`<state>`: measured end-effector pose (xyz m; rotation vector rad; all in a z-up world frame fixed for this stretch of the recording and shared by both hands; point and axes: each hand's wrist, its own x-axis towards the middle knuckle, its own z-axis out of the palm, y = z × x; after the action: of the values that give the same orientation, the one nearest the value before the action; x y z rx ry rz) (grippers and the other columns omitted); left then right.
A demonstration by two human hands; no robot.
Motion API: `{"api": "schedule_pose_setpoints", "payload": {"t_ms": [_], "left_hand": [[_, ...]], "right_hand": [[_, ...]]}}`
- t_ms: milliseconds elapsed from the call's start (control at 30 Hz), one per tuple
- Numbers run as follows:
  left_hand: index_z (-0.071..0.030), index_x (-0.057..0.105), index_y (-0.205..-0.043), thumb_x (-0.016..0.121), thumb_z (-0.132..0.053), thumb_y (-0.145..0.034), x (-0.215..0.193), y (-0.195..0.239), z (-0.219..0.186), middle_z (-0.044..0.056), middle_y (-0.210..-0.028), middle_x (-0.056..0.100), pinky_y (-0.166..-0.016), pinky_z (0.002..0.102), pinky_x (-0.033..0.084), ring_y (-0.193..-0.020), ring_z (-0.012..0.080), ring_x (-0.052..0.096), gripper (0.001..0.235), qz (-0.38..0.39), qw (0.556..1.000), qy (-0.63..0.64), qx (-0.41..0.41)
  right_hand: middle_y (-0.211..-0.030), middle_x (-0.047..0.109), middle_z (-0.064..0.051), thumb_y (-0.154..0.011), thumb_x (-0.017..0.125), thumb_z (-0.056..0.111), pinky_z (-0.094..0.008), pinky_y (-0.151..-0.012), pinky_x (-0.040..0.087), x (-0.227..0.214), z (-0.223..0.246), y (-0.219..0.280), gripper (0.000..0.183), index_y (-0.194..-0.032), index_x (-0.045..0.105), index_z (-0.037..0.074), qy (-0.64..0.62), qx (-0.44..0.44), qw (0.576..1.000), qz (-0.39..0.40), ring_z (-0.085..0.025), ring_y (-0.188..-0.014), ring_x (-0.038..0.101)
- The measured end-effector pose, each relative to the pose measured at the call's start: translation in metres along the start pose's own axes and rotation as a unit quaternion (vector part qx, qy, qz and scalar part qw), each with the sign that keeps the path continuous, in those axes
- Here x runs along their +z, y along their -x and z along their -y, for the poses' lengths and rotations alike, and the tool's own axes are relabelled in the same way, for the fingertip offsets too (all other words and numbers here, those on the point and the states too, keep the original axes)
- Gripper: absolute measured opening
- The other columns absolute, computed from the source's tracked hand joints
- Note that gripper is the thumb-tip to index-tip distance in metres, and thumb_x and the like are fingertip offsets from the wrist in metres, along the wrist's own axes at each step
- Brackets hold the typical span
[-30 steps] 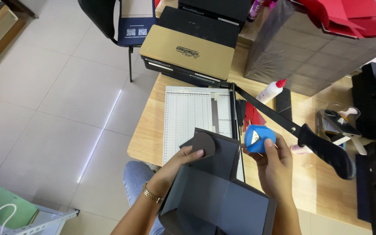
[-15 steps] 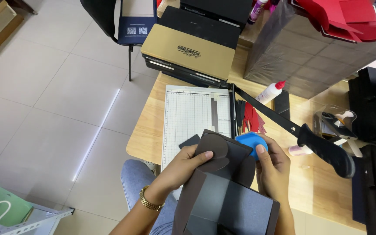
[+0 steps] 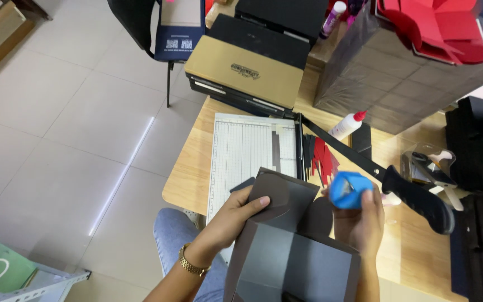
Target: Cutting cardstock with a paper trimmer and assembling a paper box using tape
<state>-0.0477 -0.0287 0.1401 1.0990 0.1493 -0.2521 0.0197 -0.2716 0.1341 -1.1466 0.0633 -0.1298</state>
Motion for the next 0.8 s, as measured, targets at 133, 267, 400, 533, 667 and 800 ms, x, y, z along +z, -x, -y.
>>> {"api": "schedule_pose_setpoints", "payload": {"t_ms": [133,267,400,533,667,800], "left_hand": [[-0.003,0.069,-0.124,0.065,-0.022,-0.094,-0.002,-0.006,0.018,0.007,-0.113,0.075,-0.082,0.026,0.055,-0.098,0.0144,0.068,0.035,-0.062,0.994,0.085,0.004],[-0.01,0.048,-0.153,0.059,-0.028,-0.094,0.005,-0.002,0.031,0.001,-0.153,0.055,-0.111,0.027,0.043,-0.134,0.0108,0.052,0.063,-0.018,0.994,0.079,-0.067],[-0.009,0.028,-0.159,0.042,-0.082,-0.083,-0.002,0.001,0.013,0.009,-0.164,0.035,-0.124,0.04,0.023,-0.153,0.0207,0.029,0.106,0.162,0.982,-0.089,0.028],[-0.011,0.064,-0.115,0.077,-0.03,-0.082,0.009,-0.006,-0.009,-0.002,-0.099,0.065,-0.083,0.023,0.048,-0.095,0.0091,0.059,0.041,0.087,0.987,-0.12,-0.057],[-0.01,0.069,-0.125,0.079,-0.023,-0.077,0.014,-0.013,-0.011,0.0,-0.115,0.07,-0.094,0.022,0.05,-0.107,0.0091,0.063,0.051,0.013,0.988,-0.14,-0.057],[-0.015,0.072,-0.117,0.083,-0.03,-0.072,0.024,-0.012,-0.012,-0.003,-0.113,0.072,-0.096,0.023,0.049,-0.108,0.0089,0.064,0.049,-0.001,0.983,-0.183,-0.032]], "right_hand": [[-0.091,0.066,-0.034,-0.101,0.058,0.053,-0.048,-0.08,0.052,-0.008,0.009,0.016,0.047,-0.118,0.057,0.009,-0.131,0.153,0.976,0.081,-0.043,-0.084,0.068],[-0.125,0.059,-0.054,-0.107,0.045,0.043,-0.064,-0.105,0.043,-0.013,-0.004,0.007,0.038,-0.124,0.05,0.009,-0.117,0.169,0.937,0.283,-0.063,-0.122,0.059],[-0.127,0.064,-0.05,-0.105,0.045,0.046,-0.062,-0.111,0.041,0.007,0.003,0.018,0.04,-0.113,0.049,0.006,-0.063,0.179,0.937,0.294,-0.057,-0.128,0.06],[-0.131,0.064,-0.046,-0.102,0.052,0.048,-0.057,-0.107,0.048,0.016,-0.002,0.037,0.043,-0.116,0.046,0.008,-0.01,0.138,0.949,0.284,-0.055,-0.125,0.065],[-0.128,0.066,-0.039,-0.104,0.047,0.047,-0.053,-0.103,0.054,0.021,-0.012,0.052,0.041,-0.116,0.042,0.009,0.026,0.05,0.969,0.241,-0.048,-0.119,0.07],[-0.127,0.065,-0.037,-0.104,0.048,0.051,-0.053,-0.098,0.058,0.033,-0.012,0.065,0.044,-0.116,0.039,0.009,0.037,-0.005,0.978,0.205,-0.048,-0.109,0.073]]}}
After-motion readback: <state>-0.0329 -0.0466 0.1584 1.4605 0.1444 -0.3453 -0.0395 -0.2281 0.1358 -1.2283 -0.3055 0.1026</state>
